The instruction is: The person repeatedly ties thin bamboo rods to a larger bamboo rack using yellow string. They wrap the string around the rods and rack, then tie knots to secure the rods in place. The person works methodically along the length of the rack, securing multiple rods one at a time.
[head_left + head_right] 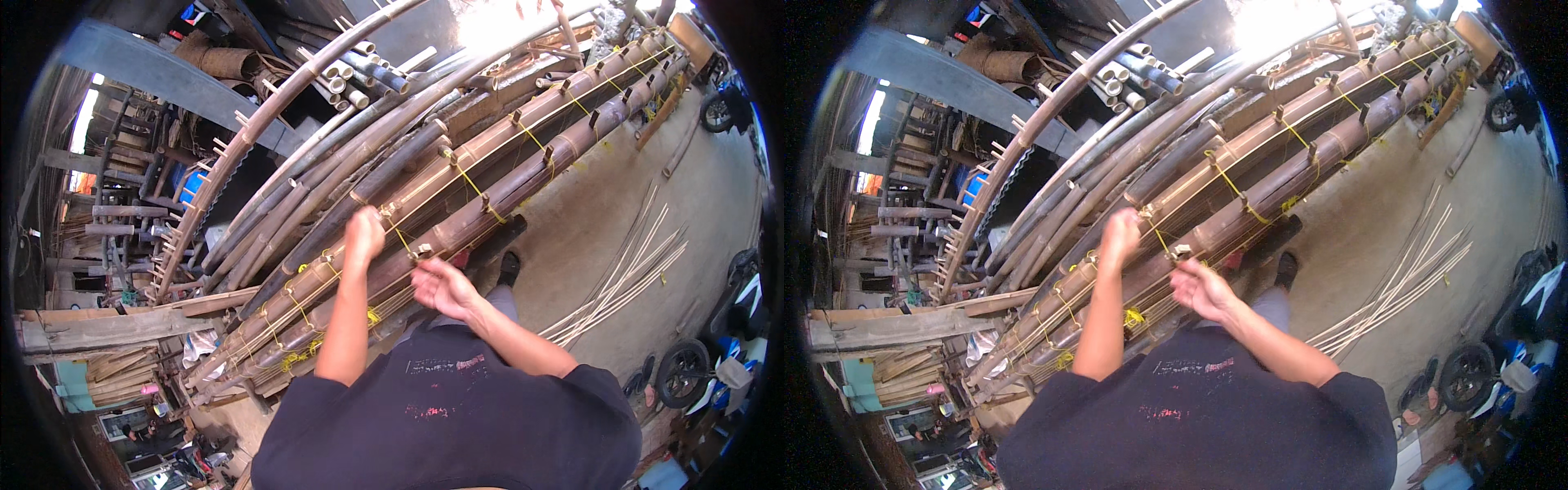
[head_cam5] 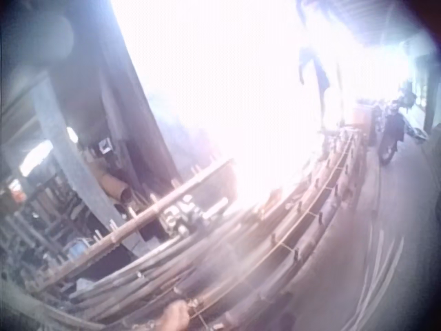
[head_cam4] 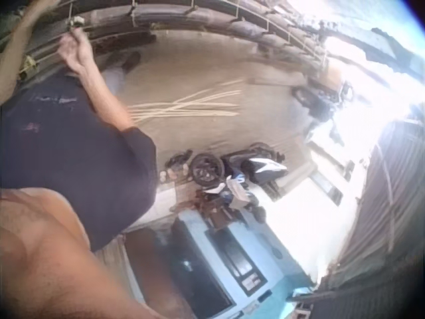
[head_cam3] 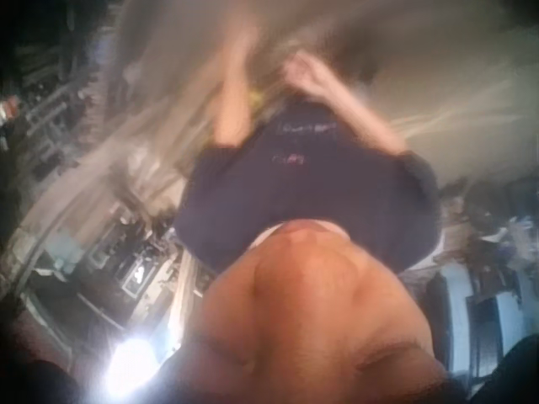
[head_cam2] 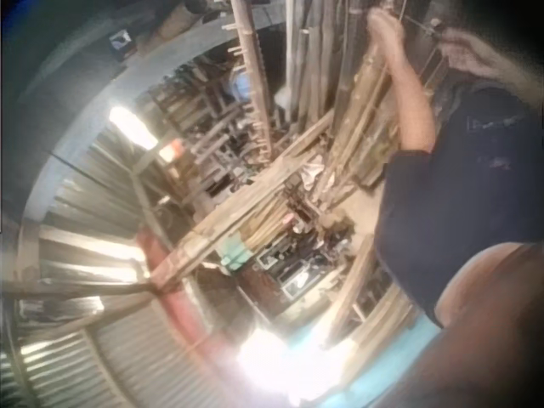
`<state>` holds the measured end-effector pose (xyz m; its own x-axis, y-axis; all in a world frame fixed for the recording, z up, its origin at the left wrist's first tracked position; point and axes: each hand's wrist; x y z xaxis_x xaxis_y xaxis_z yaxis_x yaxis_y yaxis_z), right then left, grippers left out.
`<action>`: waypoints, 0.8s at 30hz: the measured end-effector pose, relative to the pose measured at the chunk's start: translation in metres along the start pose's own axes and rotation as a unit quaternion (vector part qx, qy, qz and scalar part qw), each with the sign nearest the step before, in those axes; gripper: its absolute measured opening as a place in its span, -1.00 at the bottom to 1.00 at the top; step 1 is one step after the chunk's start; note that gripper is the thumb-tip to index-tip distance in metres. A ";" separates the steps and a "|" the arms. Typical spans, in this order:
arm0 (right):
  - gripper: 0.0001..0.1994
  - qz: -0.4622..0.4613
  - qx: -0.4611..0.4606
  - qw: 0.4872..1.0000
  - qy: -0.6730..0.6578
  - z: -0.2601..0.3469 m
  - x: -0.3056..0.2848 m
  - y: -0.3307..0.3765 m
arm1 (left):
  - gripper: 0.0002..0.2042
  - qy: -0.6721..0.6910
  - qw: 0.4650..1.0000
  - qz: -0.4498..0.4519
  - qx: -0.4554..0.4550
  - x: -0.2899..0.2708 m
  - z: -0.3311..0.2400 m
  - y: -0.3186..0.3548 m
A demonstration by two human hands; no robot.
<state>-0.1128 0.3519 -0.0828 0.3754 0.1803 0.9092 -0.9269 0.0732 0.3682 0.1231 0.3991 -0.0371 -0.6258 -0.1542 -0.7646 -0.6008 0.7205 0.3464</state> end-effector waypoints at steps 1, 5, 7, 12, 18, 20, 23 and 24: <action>-0.78 -0.025 -0.130 0.988 -0.081 -0.017 -0.002 -0.010 | -0.74 0.078 0.996 0.034 0.026 0.018 0.024 0.015; -0.74 0.008 -0.428 0.858 0.285 -0.020 0.123 -0.043 | -0.64 0.041 0.998 0.003 0.048 0.042 0.029 0.037; -0.70 0.098 -0.326 0.769 0.540 -0.003 0.166 -0.076 | -0.65 0.232 0.957 -0.089 0.151 0.069 0.059 0.026; -0.44 -0.115 -0.092 0.256 0.955 0.077 0.117 -0.162 | -0.69 0.062 0.991 -0.089 0.084 0.047 0.018 0.030; -0.53 0.267 -0.077 0.663 0.695 0.083 0.149 -0.052 | -0.64 0.079 0.992 -0.093 0.034 0.052 0.032 0.025; -0.60 0.287 -0.087 0.517 0.802 0.047 0.095 -0.001 | -0.63 0.049 0.994 -0.091 -0.021 0.052 0.030 0.029; -0.57 0.248 -0.247 0.481 0.804 0.003 0.015 0.001 | -0.71 0.126 0.985 -0.115 0.040 0.050 0.020 0.034; -0.56 0.220 -0.223 0.534 0.785 -0.003 0.019 -0.006 | -0.77 0.196 0.968 -0.123 0.097 0.047 0.018 0.032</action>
<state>-0.1003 0.3579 -0.0687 -0.0171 0.8508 -0.5252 -0.9646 -0.1524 -0.2153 0.0834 0.4266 -0.0720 -0.6394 -0.5547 -0.5323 -0.6743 0.7372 0.0417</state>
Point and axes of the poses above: each hand's wrist, its own y-axis away from the middle knuckle, its own x-axis out of the palm, z = x × y, and after that the axes turned 10 degrees about z, right-handed
